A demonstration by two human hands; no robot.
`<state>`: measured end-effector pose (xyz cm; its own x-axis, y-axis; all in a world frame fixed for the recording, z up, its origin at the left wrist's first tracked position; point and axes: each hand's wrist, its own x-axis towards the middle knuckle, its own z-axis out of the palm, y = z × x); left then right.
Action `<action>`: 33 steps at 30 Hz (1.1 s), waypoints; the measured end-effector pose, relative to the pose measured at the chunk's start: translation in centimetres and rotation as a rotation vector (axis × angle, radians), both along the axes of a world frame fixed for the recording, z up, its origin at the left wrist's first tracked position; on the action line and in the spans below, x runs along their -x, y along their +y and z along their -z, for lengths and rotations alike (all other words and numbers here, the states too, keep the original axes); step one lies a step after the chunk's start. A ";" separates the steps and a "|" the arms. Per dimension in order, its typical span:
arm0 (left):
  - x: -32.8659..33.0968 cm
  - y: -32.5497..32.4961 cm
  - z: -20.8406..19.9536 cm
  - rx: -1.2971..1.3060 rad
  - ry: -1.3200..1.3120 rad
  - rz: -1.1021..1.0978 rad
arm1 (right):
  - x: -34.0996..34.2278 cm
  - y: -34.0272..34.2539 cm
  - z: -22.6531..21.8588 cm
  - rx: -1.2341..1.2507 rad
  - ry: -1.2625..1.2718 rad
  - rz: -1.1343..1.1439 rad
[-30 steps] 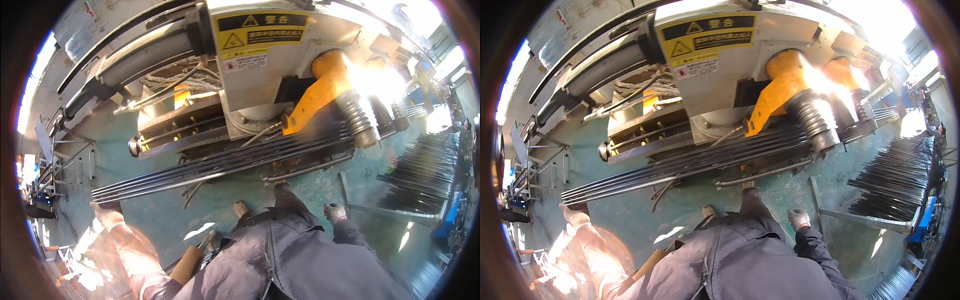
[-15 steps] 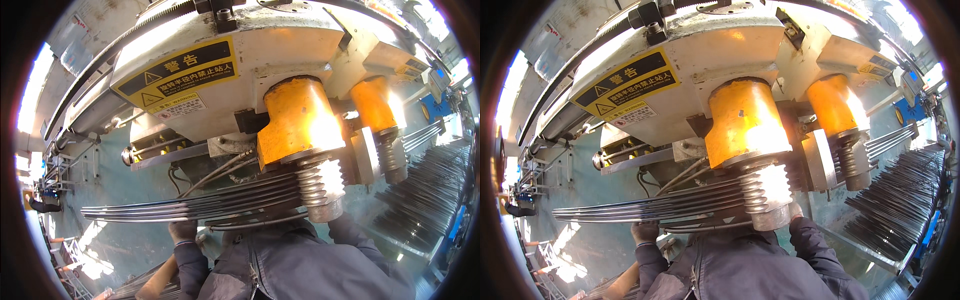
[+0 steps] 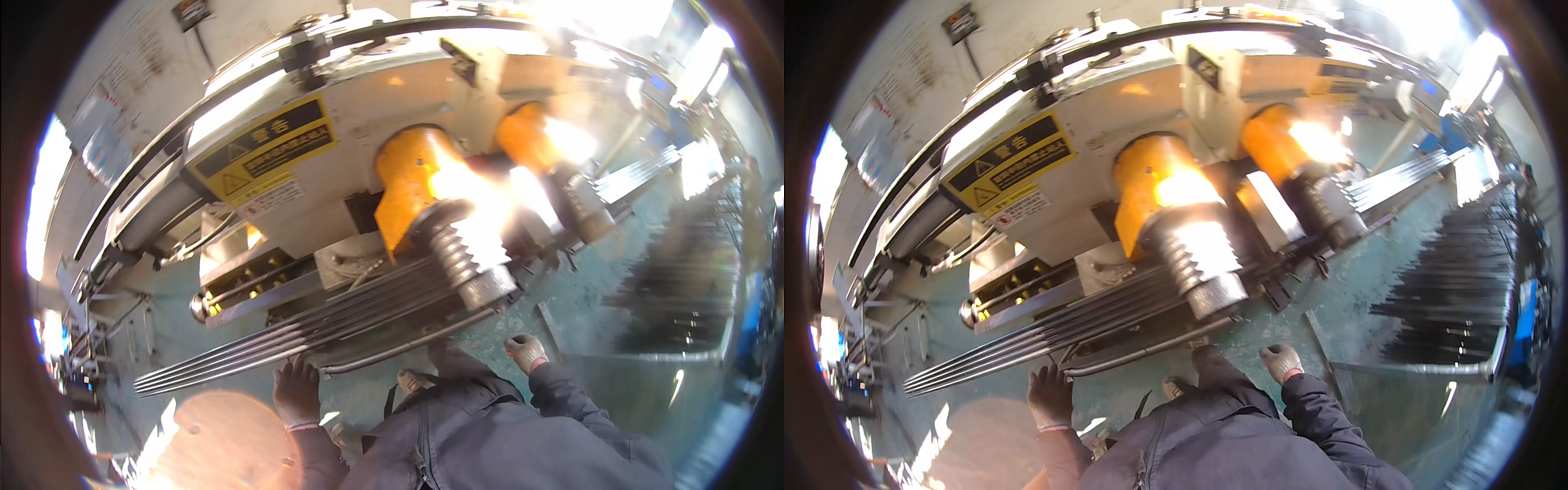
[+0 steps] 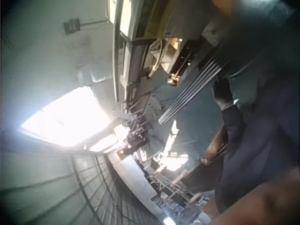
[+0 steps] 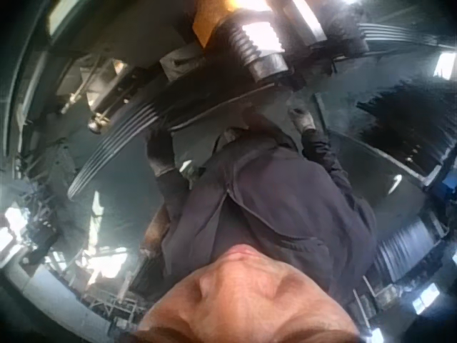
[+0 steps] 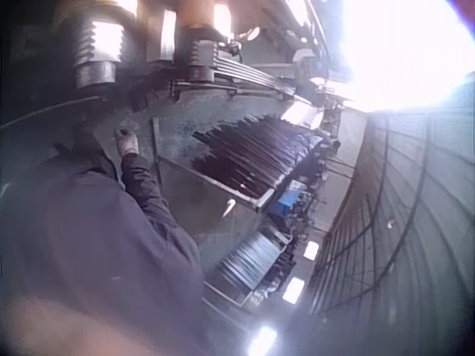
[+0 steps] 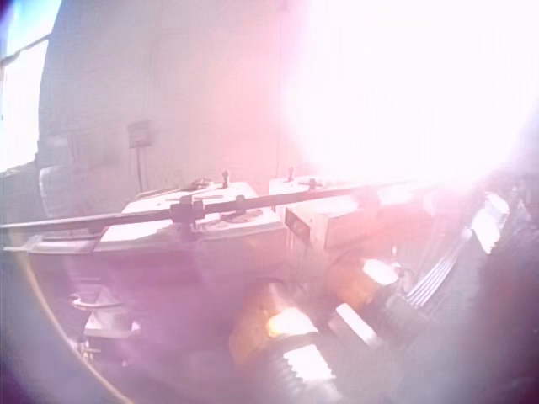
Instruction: The person repeatedly picks up bundles of long metal rods, feeds them into a bending machine, and removes the bent rods. The bent rods are stacked on a rack to the right of the machine.
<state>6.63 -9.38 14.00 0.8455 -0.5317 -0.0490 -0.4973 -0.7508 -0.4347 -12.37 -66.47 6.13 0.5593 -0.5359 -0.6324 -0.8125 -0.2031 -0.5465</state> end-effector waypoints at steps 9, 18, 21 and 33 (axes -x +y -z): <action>-0.9 -6.2 -5.9 2.361 0.622 -0.671 | -5.7 2.5 -13.4 0.052 -0.791 0.331; 1.0 -7.7 -20.0 2.737 0.558 -0.600 | -15.5 2.1 -18.0 -0.302 -1.162 0.617; 0.4 -6.6 -19.0 2.690 0.651 -0.533 | -16.8 1.3 -17.6 -0.367 -1.181 0.632; -6.5 -3.6 -25.9 1.554 -0.620 -0.036 | -18.6 -0.7 -18.8 -0.394 -1.176 0.605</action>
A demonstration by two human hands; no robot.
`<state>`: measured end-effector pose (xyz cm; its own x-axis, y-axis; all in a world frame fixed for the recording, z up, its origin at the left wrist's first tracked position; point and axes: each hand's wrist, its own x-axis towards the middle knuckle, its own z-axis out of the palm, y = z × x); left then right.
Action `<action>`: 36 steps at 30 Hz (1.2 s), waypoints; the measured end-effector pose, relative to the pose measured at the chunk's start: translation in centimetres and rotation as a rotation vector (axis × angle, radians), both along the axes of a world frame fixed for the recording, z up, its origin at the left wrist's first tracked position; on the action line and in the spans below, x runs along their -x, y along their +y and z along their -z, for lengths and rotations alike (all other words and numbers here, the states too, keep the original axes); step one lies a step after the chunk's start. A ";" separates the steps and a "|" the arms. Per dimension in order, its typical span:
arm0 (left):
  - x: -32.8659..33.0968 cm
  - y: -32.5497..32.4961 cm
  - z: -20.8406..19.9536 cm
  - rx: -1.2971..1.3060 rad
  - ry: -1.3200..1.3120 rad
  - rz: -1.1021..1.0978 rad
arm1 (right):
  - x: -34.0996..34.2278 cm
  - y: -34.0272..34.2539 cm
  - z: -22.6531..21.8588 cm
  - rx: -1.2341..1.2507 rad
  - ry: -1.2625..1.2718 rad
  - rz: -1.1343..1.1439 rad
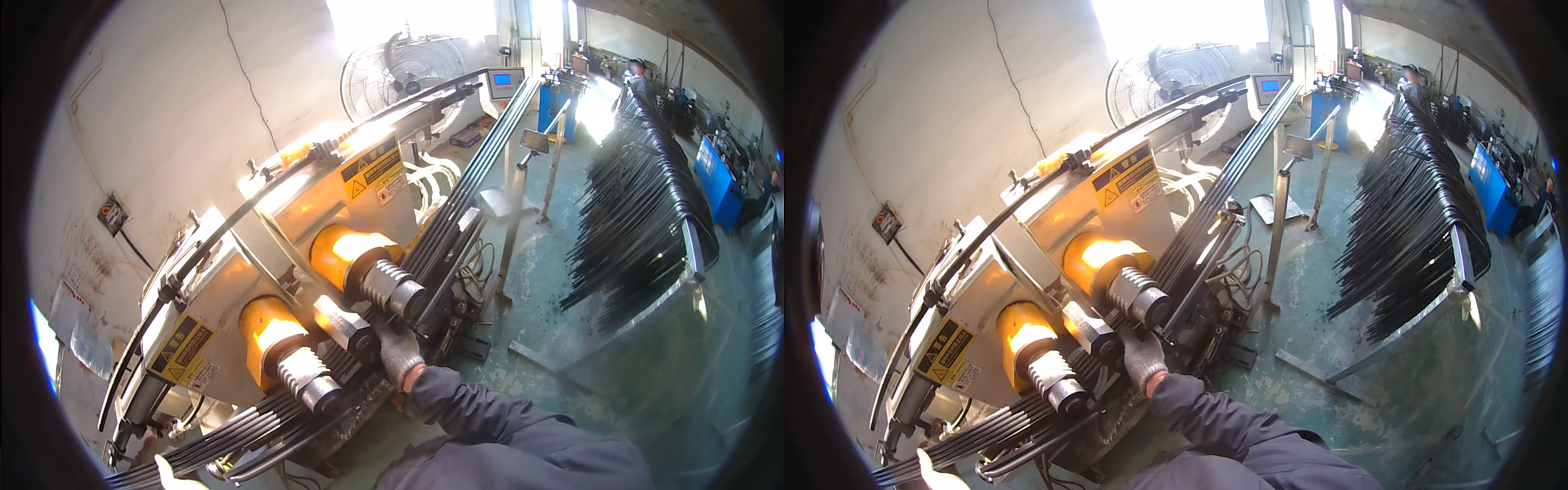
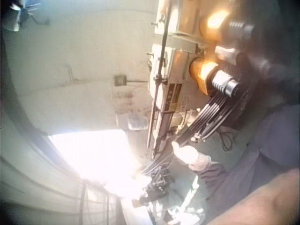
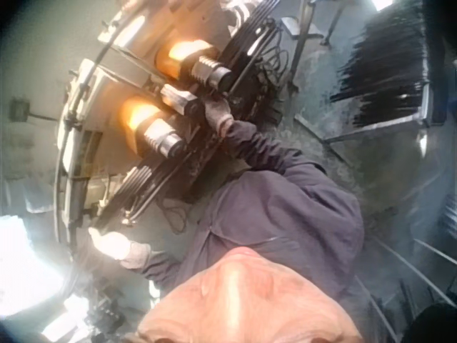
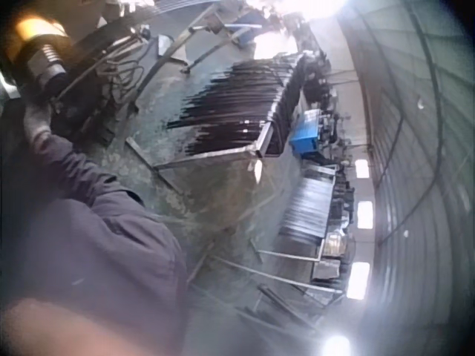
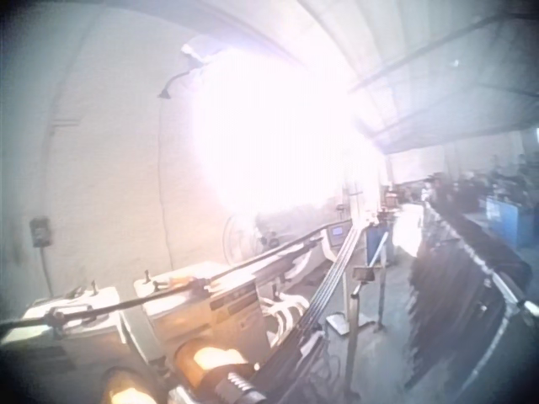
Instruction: The person repeatedly picks up bundles of long metal rods, feeds them into a bending machine, and removes the bent rods. The bent rods are stacked on a rack to the right of the machine.
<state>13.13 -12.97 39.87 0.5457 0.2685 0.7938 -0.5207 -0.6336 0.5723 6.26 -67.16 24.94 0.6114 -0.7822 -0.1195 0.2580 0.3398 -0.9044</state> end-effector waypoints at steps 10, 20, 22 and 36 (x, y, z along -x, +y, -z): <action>2.2 -16.3 -14.7 0.437 0.199 0.344 | -1.2 -1.5 -3.7 -0.152 -0.229 -0.049; -7.8 -20.0 -18.2 0.467 0.269 0.693 | -0.7 -3.4 -1.7 0.295 -0.061 -0.120; -6.7 -23.4 -19.1 0.309 0.172 0.731 | -0.9 -3.3 -1.2 0.302 -0.085 -0.106; -1.1 -31.6 -22.8 -0.002 0.400 0.649 | 0.9 -3.5 -3.8 0.286 -0.028 -0.137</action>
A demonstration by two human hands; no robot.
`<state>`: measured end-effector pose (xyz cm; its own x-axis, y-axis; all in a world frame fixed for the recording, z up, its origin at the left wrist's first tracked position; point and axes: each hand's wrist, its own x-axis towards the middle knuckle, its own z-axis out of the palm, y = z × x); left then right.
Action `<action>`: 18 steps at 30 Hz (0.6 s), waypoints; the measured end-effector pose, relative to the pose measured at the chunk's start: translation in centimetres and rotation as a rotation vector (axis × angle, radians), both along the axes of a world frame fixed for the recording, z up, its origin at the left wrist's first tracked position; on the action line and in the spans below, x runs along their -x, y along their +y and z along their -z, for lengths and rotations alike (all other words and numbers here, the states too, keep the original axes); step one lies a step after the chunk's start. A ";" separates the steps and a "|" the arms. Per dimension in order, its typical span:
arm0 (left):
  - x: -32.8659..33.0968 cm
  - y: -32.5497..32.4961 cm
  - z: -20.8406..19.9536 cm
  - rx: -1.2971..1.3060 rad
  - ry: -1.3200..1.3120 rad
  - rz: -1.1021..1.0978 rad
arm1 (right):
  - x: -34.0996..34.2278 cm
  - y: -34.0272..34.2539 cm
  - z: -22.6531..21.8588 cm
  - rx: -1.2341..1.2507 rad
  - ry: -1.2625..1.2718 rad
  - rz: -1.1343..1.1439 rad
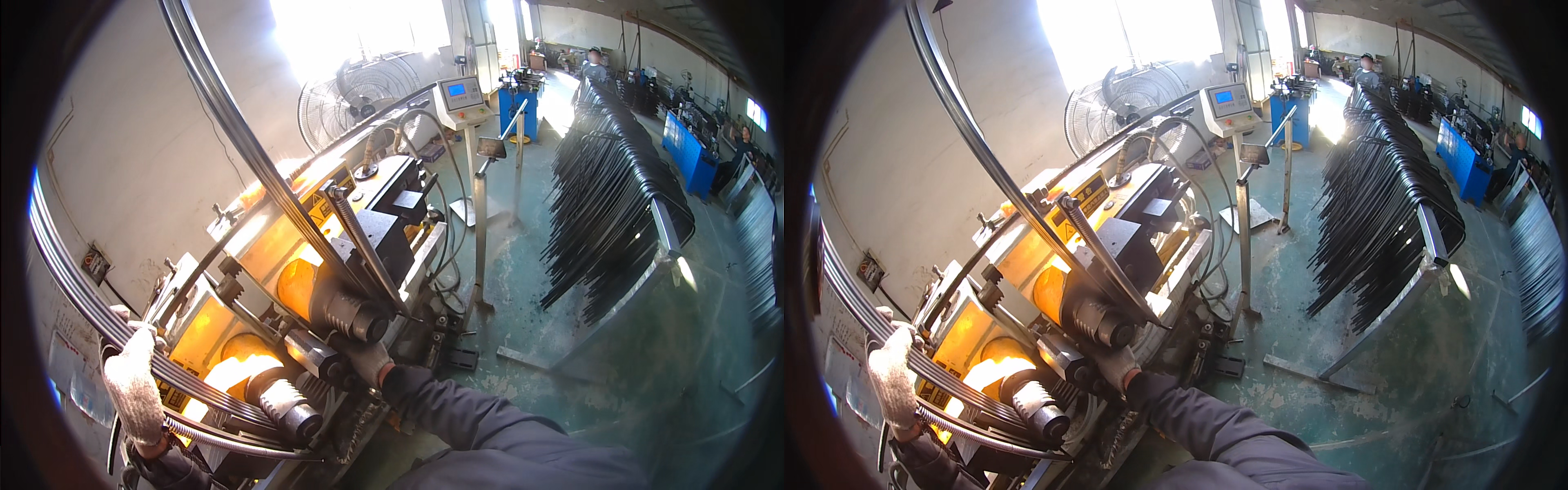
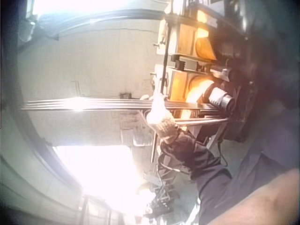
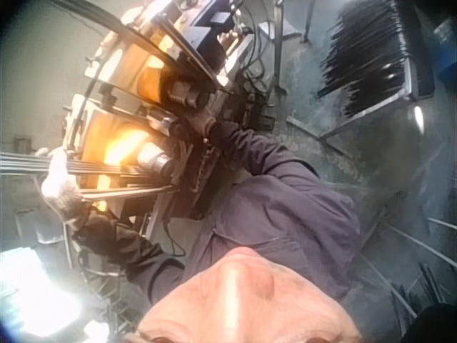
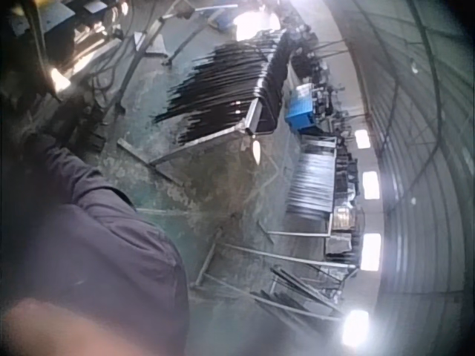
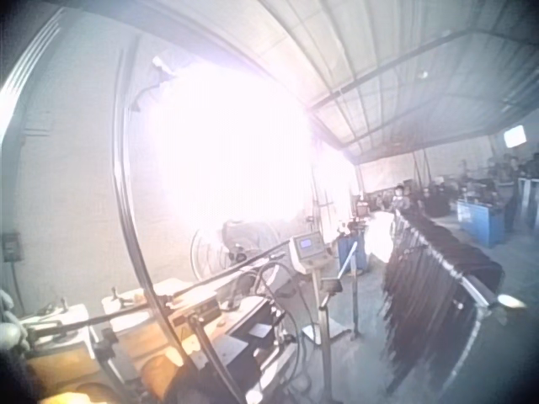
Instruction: The person repeatedly picks up bundles of long metal rods, feeds them into a bending machine, and removes the bent rods. The bent rods are stacked on a rack to the right of the machine.
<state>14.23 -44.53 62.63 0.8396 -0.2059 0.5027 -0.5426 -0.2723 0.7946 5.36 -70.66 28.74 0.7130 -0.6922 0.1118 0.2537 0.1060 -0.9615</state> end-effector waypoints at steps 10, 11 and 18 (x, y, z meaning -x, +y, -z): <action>-0.3 0.7 0.2 0.007 0.003 0.028 | 0.1 0.0 -0.7 -0.141 -0.025 -0.043; -0.4 0.7 0.2 -0.023 -0.005 0.021 | 0.1 0.0 -0.8 -0.148 -0.034 -0.048; -0.8 0.5 0.8 0.042 -0.042 0.033 | -0.1 -0.1 -0.3 -0.196 -0.013 -0.081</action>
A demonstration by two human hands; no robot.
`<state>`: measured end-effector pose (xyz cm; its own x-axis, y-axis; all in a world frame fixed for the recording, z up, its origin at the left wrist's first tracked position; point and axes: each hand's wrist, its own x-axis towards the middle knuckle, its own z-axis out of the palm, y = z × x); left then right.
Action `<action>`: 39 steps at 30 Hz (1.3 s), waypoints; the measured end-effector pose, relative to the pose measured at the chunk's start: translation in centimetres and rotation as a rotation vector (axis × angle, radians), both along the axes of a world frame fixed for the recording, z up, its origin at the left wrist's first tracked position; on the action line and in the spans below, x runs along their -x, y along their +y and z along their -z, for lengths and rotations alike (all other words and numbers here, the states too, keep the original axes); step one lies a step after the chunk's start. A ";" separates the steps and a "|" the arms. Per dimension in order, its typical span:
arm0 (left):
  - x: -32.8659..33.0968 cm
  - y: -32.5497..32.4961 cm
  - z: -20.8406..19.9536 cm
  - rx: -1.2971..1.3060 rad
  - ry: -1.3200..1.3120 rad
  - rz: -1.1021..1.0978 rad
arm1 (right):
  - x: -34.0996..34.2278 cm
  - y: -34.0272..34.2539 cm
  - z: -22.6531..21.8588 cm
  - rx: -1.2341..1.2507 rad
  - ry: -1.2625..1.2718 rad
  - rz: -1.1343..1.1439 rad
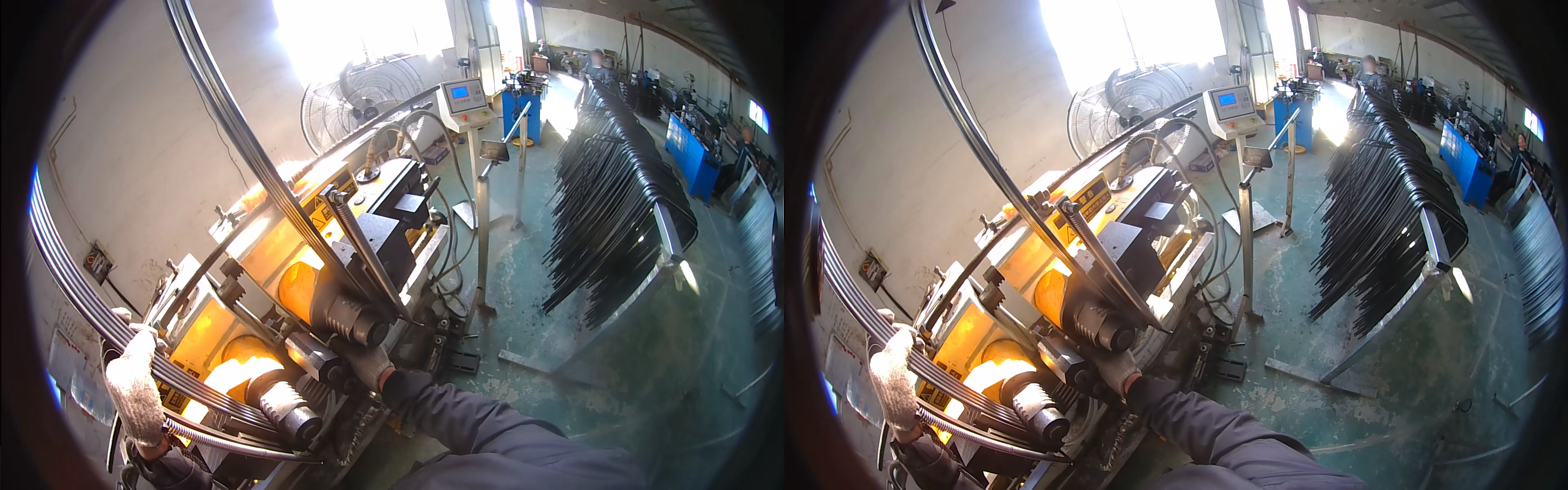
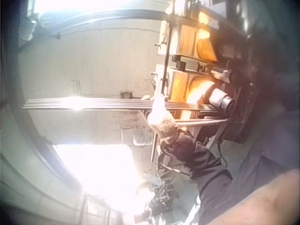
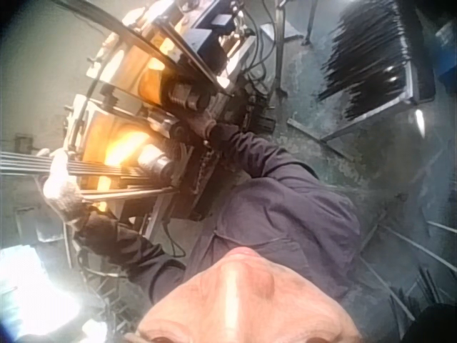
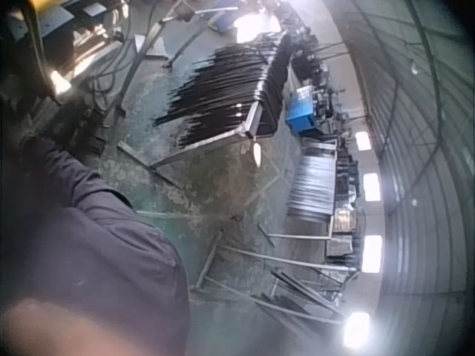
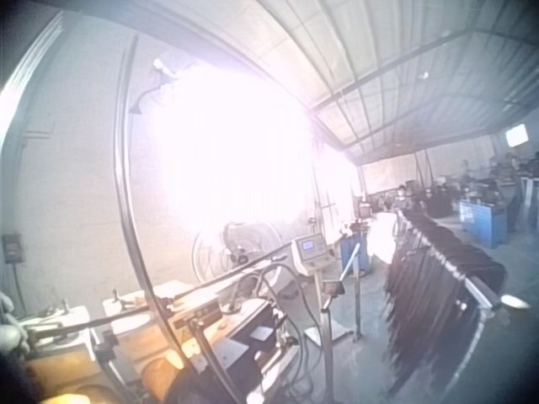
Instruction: The person repeatedly picks up bundles of long metal rods, feeds them into a bending machine, and removes the bent rods. The bent rods are stacked on a rack to the right of the machine.
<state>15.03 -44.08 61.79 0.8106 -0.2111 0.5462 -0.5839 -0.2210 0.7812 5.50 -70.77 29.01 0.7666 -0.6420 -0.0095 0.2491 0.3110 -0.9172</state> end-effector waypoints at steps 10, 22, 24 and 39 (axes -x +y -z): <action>-0.1 0.1 -0.5 -0.036 0.087 -0.054 | -0.1 0.1 0.1 0.068 -0.016 0.043; 0.4 -0.1 -0.9 0.015 0.089 -0.067 | -1.1 0.0 1.3 0.122 -0.018 0.052; 0.7 0.2 -1.3 0.087 0.110 -0.025 | -1.7 0.0 2.5 0.093 -0.006 0.050; 0.2 3.5 -1.9 -0.060 0.081 0.127 | -1.4 -0.2 5.7 0.106 0.134 -0.011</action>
